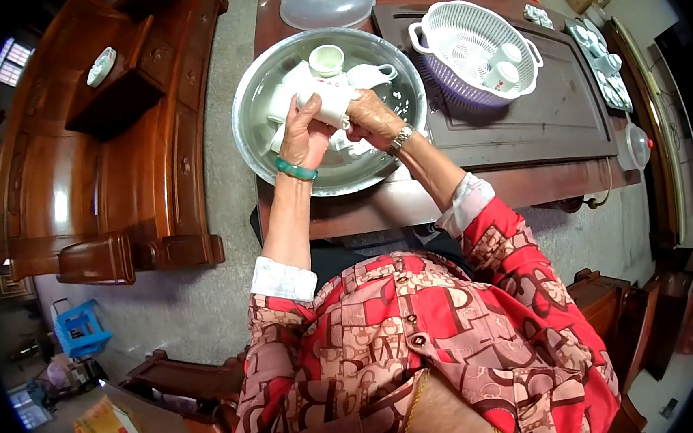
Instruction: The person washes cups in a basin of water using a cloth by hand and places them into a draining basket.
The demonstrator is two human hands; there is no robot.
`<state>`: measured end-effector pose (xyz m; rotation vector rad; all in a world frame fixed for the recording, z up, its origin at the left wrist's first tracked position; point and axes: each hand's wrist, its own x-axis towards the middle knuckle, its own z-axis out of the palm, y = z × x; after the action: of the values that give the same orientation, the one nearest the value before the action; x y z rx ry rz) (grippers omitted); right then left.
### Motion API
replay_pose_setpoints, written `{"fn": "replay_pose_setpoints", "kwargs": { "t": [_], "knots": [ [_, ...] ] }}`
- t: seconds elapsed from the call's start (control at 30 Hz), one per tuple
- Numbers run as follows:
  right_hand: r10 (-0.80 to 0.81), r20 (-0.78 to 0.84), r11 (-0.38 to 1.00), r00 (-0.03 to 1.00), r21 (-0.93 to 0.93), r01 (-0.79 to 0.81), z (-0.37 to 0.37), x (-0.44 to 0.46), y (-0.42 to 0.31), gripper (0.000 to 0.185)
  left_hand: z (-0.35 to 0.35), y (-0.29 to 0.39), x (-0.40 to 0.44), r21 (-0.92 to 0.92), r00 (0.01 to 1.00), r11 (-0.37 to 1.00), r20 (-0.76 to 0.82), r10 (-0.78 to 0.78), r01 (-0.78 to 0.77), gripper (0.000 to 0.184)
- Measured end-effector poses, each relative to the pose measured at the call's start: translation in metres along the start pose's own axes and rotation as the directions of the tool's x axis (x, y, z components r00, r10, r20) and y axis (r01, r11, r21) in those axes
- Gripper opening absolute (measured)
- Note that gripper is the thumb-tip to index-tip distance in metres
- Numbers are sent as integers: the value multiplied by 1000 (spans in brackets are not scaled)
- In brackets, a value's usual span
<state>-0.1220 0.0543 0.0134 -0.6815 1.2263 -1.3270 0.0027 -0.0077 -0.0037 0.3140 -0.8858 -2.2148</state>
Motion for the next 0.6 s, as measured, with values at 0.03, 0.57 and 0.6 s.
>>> {"fn": "replay_pose_setpoints", "kwargs": {
  "t": [0.03,0.57,0.6],
  "knots": [
    [-6,-29,994,1000,-112,3,-1,4,2,14,0,-2,1,1,999,1000,-55,0,0,45],
    [-583,-70,241,810,-966,91,-64,-18,17,22,-19,-19,18,960,954,51,-279,114,274,80],
    [-573,-28,200,819,-974,106,-62,-18,18,16,-11,-20,18,958,961,-79,-272,56,276,79]
  ]
}}
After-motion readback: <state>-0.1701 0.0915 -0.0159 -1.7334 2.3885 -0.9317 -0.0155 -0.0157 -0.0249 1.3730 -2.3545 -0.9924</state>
